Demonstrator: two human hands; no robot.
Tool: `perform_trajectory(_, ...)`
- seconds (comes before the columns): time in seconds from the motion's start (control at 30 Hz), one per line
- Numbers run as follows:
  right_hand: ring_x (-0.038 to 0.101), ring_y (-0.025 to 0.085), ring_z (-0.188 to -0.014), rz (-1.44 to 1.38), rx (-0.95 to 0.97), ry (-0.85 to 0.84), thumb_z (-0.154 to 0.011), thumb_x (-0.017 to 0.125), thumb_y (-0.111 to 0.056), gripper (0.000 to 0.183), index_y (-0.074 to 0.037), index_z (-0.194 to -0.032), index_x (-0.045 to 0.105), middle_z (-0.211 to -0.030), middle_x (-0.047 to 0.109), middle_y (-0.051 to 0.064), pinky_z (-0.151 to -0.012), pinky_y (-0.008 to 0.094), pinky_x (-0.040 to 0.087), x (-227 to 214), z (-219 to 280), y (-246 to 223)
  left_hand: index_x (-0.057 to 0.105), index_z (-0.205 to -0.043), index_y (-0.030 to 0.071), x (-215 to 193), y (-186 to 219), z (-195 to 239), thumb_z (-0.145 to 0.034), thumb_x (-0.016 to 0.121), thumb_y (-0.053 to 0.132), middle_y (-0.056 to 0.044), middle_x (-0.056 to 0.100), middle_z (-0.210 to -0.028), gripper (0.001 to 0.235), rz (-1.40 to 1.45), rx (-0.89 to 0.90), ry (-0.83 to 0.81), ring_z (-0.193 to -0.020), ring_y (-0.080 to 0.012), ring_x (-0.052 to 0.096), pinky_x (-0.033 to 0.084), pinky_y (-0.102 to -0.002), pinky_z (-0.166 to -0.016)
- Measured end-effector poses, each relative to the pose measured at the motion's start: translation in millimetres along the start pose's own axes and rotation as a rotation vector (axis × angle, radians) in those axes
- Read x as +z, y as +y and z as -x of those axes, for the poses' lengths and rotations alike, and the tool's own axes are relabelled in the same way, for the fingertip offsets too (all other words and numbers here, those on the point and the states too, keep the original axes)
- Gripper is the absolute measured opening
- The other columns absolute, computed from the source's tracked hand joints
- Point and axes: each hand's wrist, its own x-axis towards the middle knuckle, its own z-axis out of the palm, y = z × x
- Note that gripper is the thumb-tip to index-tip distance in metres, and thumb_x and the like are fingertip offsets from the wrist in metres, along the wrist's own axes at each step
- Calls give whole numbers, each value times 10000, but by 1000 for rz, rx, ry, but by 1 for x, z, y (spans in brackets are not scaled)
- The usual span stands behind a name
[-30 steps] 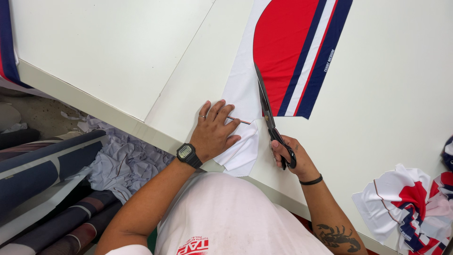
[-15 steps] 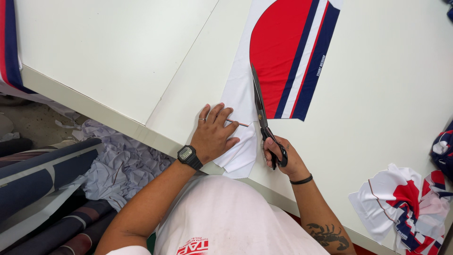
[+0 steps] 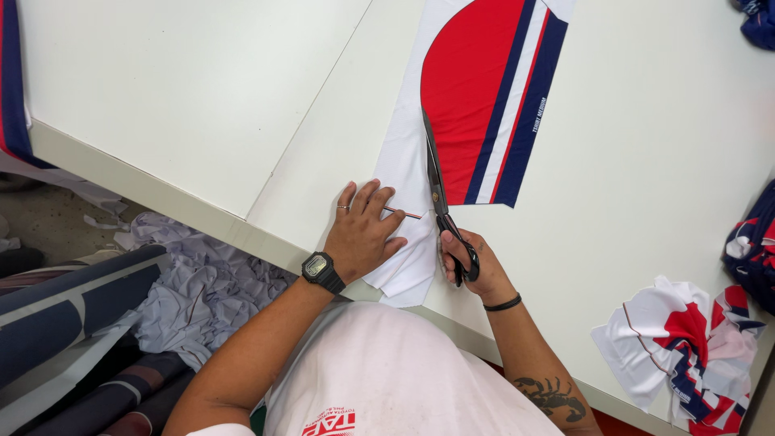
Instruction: The person uses shears to cut a piece of white fabric with red and blue stripes along a marked line. The person repeatedly repositions the fabric and continues cutting to separate the patterned section from the surrounding material.
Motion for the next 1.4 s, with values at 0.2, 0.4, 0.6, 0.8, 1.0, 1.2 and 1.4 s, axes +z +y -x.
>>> perform_trajectory(0.2, 502, 90, -412, 1, 17, 26, -936, 667, -485, 458, -61, -783, 580, -547, 511, 2, -388, 226, 406, 12, 3, -1, 719, -1095, 164, 0, -1, 0, -767, 814, 408, -135, 532, -1380, 421, 12, 12, 8, -1398, -345, 387, 216, -601, -1168)
perform_trajectory(0.4, 524, 103, -405, -120, 12, 17, -946, 606, -513, 478, -65, -780, 584, -537, 528, 7, -394, 231, 443, 16, -2, -3, 721, -1083, 162, -2, -1, -1, -754, 824, 394, -141, 535, -1375, 415, 24, 11, 11, -1395, -346, 384, 227, -600, -1162)
perform_trajectory(0.6, 507, 116, -392, -154, 39, 41, -936, 638, -506, 469, -69, -781, 573, -523, 523, 9, -389, 243, 447, 16, -17, -8, 725, -1085, 162, -2, -1, 0, -745, 827, 384, -145, 529, -1374, 419, 30, 17, 20, -1388, -350, 381, 229, -602, -1158)
perform_trajectory(0.8, 517, 110, -395, -162, 45, 58, -936, 649, -504, 466, -73, -775, 576, -524, 525, 3, -395, 240, 461, 24, -19, -8, 717, -1084, 157, 0, -2, 0, -748, 825, 382, -146, 526, -1375, 418, 21, 13, -6, -1387, -350, 385, 227, -606, -1155)
perform_trajectory(1.0, 494, 106, -356, -129, 5, 83, -921, 658, -494, 442, -79, -777, 613, -496, 509, 4, -353, 241, 421, 41, -17, -18, 710, -1094, 144, 1, -2, -3, -762, 817, 379, -147, 518, -1374, 420, 32, -2, -10, -1385, -355, 387, 219, -618, -1156)
perform_trajectory(1.2, 508, 113, -380, -171, 48, 107, -904, 668, -508, 466, -74, -758, 585, -516, 517, 9, -364, 259, 423, 53, -11, -21, 709, -1143, 137, -8, 0, -2, -808, 770, 308, -151, 520, -1379, 381, 109, -4, 13, -1381, -372, 392, 239, -602, -1154)
perform_trajectory(1.4, 524, 125, -396, -214, 66, 127, -878, 645, -593, 532, -84, -745, 570, -525, 515, 12, -387, 269, 449, 59, -21, -20, 713, -1165, 152, -45, -47, -77, -946, 721, 284, -106, 527, -1392, 256, 115, 8, 166, -1404, -354, 407, 265, -587, -1183)
